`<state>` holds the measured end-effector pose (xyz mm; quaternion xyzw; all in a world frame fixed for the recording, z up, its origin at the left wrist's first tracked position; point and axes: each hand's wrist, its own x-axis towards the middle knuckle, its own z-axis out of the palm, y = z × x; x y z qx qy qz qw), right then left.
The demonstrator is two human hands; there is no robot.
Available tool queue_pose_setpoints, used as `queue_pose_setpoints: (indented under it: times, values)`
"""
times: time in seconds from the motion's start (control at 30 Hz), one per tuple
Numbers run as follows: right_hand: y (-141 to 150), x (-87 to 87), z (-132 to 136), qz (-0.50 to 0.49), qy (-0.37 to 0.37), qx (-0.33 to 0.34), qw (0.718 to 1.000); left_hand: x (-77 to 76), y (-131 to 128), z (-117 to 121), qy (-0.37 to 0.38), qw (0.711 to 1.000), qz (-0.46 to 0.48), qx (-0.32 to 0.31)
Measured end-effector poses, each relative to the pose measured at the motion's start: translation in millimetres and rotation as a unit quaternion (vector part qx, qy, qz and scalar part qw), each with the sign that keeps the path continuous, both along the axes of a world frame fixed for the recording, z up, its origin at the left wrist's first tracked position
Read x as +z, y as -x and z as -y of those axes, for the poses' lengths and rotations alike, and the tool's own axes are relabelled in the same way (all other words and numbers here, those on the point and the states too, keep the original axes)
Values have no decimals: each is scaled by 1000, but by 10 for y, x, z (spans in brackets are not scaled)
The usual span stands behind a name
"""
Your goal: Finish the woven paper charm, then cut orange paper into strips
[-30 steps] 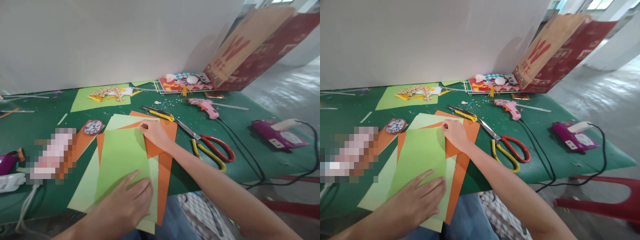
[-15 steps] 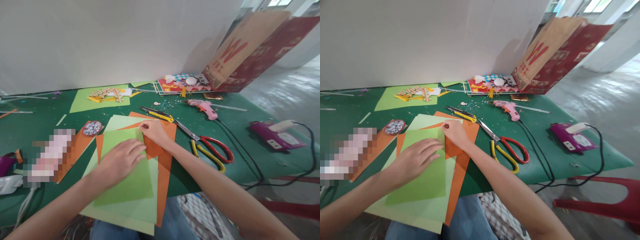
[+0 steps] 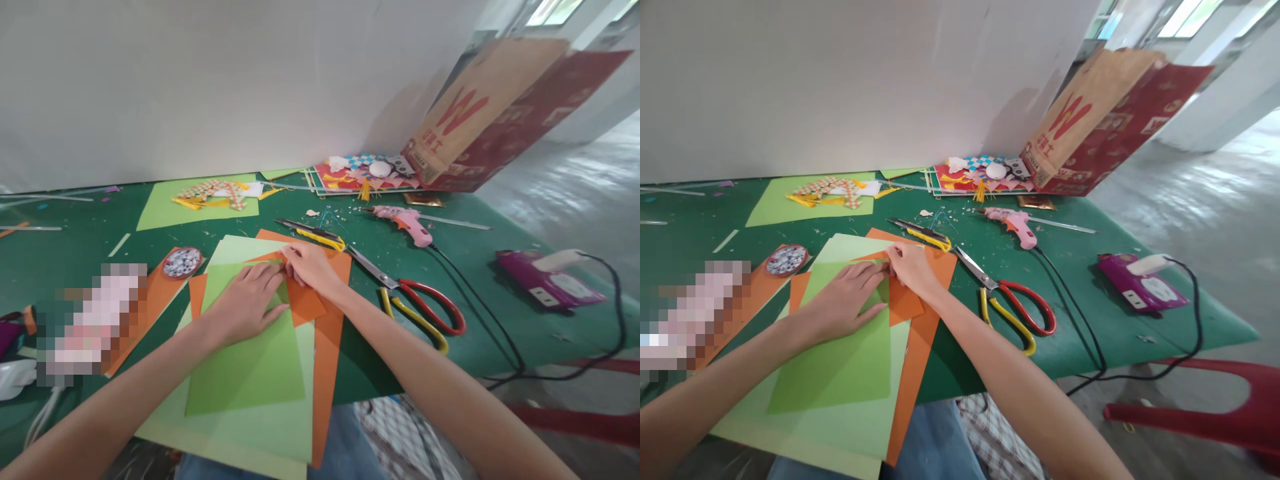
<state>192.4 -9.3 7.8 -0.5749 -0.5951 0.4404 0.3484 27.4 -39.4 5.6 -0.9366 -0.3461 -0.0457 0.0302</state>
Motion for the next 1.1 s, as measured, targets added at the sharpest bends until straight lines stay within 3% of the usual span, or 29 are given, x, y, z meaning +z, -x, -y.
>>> queue_pose_setpoints:
  times: [0.33, 0.47, 0.7, 0.93, 1.1]
  values:
    - [-2, -32, -11, 51, -22, -4, 998, 105, -16, -171, 79, 996, 36, 24]
    - [-3, -54, 3, 116, -94, -6, 989, 69, 74, -244, 50, 993, 84, 64]
    - [14, -75, 51, 187, -149, 29, 971, -40, 167, -322, 8, 995, 92, 48]
    - [28, -123, -7, 130, -155, 22, 979, -57, 152, -306, -15, 992, 112, 48]
    - [11, -107, -47, 37, -146, 10, 988, -10, 224, -341, -43, 983, 147, 105]
